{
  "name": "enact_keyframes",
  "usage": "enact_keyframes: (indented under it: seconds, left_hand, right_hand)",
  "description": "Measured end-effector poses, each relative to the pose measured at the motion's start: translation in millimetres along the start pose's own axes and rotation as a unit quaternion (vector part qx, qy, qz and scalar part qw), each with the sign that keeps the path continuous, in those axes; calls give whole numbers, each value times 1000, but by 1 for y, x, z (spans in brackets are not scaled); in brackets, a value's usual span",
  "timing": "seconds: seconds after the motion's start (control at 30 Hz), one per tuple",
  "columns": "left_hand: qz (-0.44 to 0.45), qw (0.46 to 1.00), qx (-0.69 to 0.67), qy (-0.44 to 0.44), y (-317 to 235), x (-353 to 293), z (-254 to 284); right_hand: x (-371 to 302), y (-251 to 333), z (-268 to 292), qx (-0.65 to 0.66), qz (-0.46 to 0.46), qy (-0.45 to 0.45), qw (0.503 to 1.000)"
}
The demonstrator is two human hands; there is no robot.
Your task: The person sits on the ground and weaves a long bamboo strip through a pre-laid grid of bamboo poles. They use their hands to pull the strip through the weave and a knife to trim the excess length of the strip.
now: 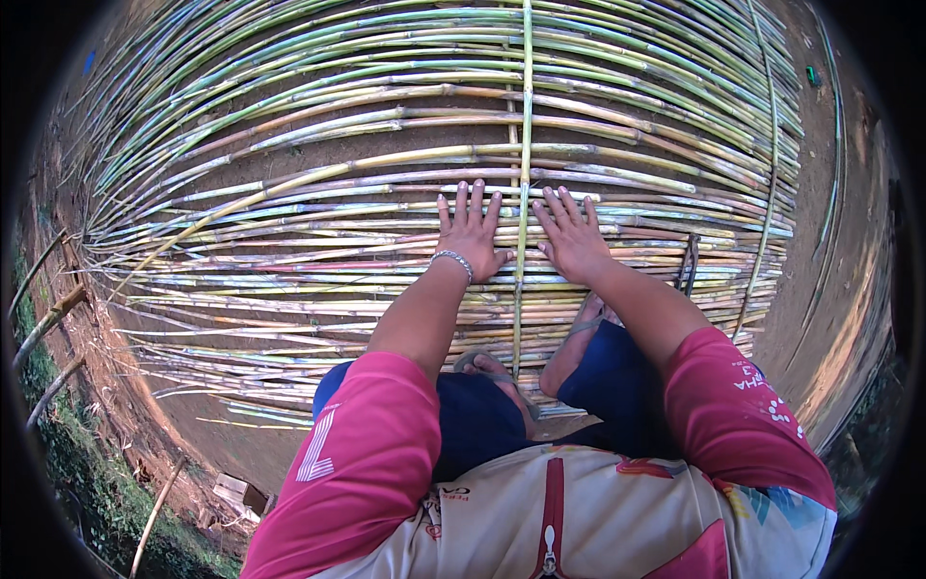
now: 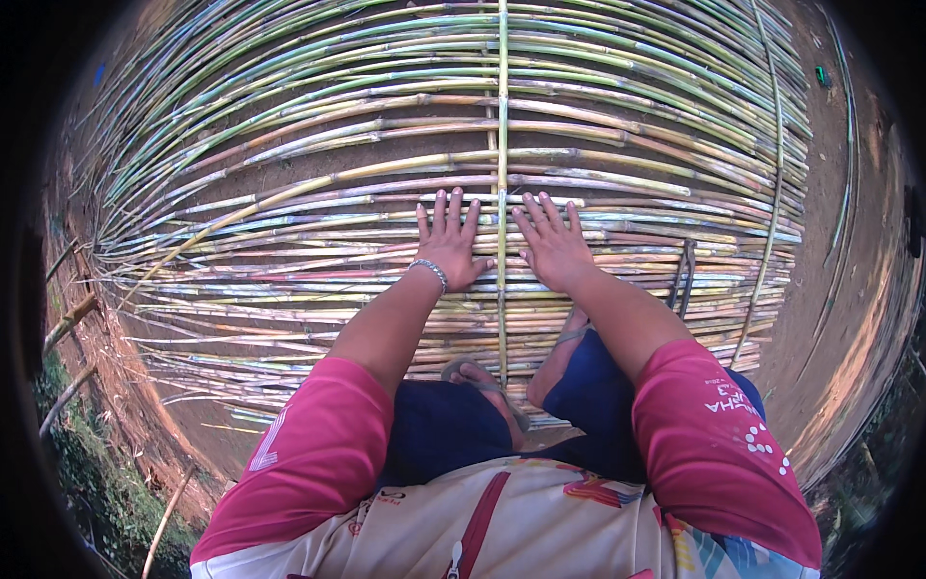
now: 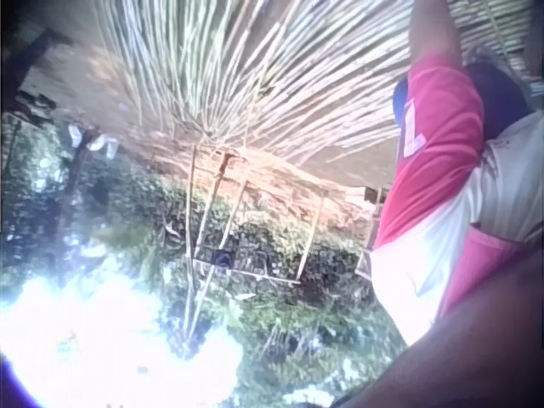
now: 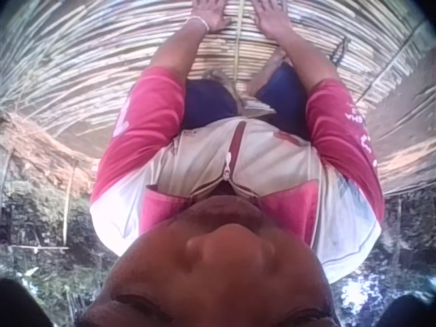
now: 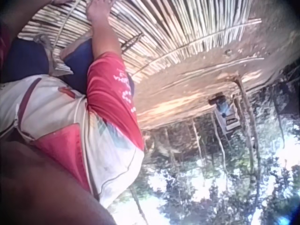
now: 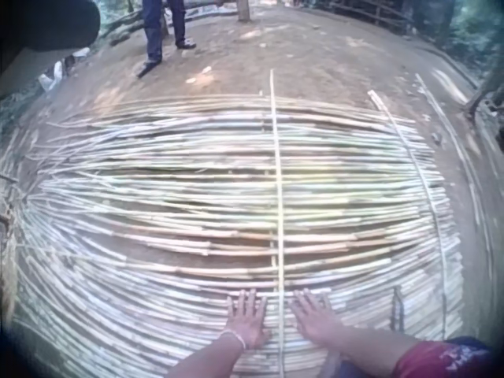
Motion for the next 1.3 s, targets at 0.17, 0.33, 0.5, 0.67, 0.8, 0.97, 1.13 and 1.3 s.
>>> enact_keyframes:
  seconds: [0.17, 0.33, 0.5, 0.67, 0.8, 0.97, 1.13, 1.3]
  left_hand:
    - [-10, 1000, 3, -23, 7, 3, -10]
    - [-2, 1000, 7, -3, -4, 3, 4]
    - [27, 1000, 6, 5, 0, -2, 6]
    - [19, 1000, 0, -8, -11, 3, 2]
    - [22, 1000, 4, -16, -9, 3, -1]
    - [24, 1000, 9, -12, -11, 6, -1]
    - [22, 1000, 8, -18, -8, 5, -6]
    - [24, 1000, 0, -20, -5, 4, -5]
  right_hand:
    - [-7, -8, -2, -3, 33, -16, 999]
    - [-6, -5, -4, 4, -6, -25, 1000]
    - [2, 4, 2, 8, -13, 2, 1000]
    - [-8, -7, 7, -1, -7, 35, 999]
    - [-9, -6, 7, 14, 0, 34, 999]
    - [-7, -9, 2, 19, 1, 29, 999]
    - [-8, -4, -4, 38, 3, 6, 999]
    - [-4, -1, 0, 52, 2, 6, 999]
Point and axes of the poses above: each hand's wrist, its own x-axis towards the middle knuckle, its own z-axis out of the back of the hand, y = z × x, the point moved 1 cm from there along x, towards the middle knuckle, and after that the axes turned 8 degrees about y, right-handed, at the moved point
